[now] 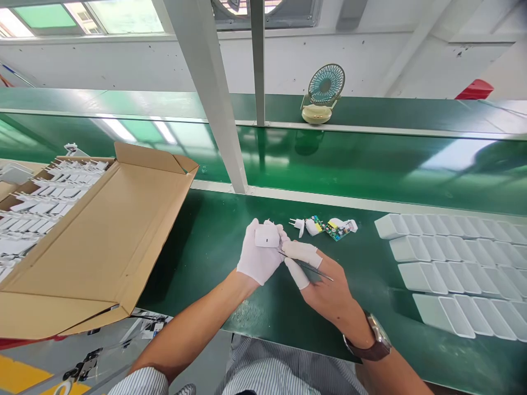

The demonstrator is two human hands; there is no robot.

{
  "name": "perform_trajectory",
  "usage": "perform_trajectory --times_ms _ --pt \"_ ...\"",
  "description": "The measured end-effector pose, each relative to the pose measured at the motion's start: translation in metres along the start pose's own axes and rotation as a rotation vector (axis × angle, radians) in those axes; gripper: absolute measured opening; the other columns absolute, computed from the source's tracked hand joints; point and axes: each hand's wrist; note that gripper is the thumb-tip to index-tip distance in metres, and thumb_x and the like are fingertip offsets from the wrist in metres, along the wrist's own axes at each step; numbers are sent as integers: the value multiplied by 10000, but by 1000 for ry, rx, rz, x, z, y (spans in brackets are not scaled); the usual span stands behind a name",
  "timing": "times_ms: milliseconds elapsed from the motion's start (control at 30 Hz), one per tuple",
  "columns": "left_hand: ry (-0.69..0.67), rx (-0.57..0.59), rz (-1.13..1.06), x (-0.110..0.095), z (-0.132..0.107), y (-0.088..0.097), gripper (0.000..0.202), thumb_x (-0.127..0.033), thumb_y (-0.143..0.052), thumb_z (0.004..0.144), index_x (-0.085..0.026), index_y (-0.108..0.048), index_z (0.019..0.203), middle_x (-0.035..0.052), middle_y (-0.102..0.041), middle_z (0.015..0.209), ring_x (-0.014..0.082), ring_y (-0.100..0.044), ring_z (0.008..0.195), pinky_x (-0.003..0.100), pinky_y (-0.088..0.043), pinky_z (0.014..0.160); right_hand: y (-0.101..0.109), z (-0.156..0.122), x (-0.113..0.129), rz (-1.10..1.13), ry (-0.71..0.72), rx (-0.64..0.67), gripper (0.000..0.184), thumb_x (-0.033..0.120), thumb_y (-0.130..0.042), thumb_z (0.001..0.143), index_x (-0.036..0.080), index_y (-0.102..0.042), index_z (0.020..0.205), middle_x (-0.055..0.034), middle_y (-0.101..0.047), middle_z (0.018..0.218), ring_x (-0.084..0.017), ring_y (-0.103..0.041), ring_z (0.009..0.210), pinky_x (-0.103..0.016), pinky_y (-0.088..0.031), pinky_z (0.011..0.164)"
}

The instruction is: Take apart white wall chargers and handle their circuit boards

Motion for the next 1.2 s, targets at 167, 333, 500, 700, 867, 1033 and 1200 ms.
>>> perform_trajectory --times_ms 167,333,500,700,867,1033,1200 --pt "-1 51 17 -2 0 1 364 -493 -554 943 -148 -634 859 83 -616 797 188 -619 727 317 -554 706 2 -1 4 -35 30 39 411 80 -643 922 267 -659 1288 -77 -735 1184 -222 -693 1128 -388 -600 979" --pt "-34 105 172 -5 -2 3 335 -444 -670 884 -118 -679 963 81 -633 872 161 -612 744 273 -522 649 33 -33 -16 -269 53 121 567 46 -586 917 282 -548 1431 -96 -664 1336 -269 -642 1222 -472 -580 1018" --pt "-221 101 726 13 -13 0 537 -145 -800 752 -200 -663 1267 78 -676 994 172 -623 808 253 -471 617 87 -97 -72 -748 73 255 744 -63 -433 854 247 -443 1530 -132 -602 1429 -350 -551 1353 -599 -538 1065" --pt "-170 214 1131 41 -15 10 619 -55 -780 736 -233 -659 1317 105 -724 1153 205 -661 1008 284 -508 828 116 -121 -69 -823 -45 311 693 -72 -405 897 237 -462 1514 -120 -520 1519 -353 -333 1509 -659 -397 1178" --pt "-5 322 1176 43 -2 20 749 -102 -832 718 -257 -578 1405 119 -724 1224 228 -686 1035 360 -525 922 90 -91 -35 -399 -136 251 449 176 -541 1007 290 -529 1441 -85 -481 1549 -276 -402 1482 -518 -460 1175" --pt "-213 269 1446 44 0 23 691 -172 -819 735 -289 -619 1386 86 -691 1238 284 -625 1166 448 -427 1104 65 -76 -25 -238 -427 240 467 376 -631 977 276 -510 1418 -91 -615 1412 -267 -605 1303 -490 -552 1075" --pt "-439 268 1588 52 -16 29 951 -82 -788 707 -341 -416 1543 115 -552 1428 279 -578 1200 441 -419 1105 60 -83 -16 -266 -503 247 489 380 -649 954 261 -519 1411 -105 -659 1332 -283 -677 1178 -480 -606 964"
Point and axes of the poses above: each hand's wrist, its own z-axis towards the middle knuckle, its own y-axis out of the back of the hand, x = y × z
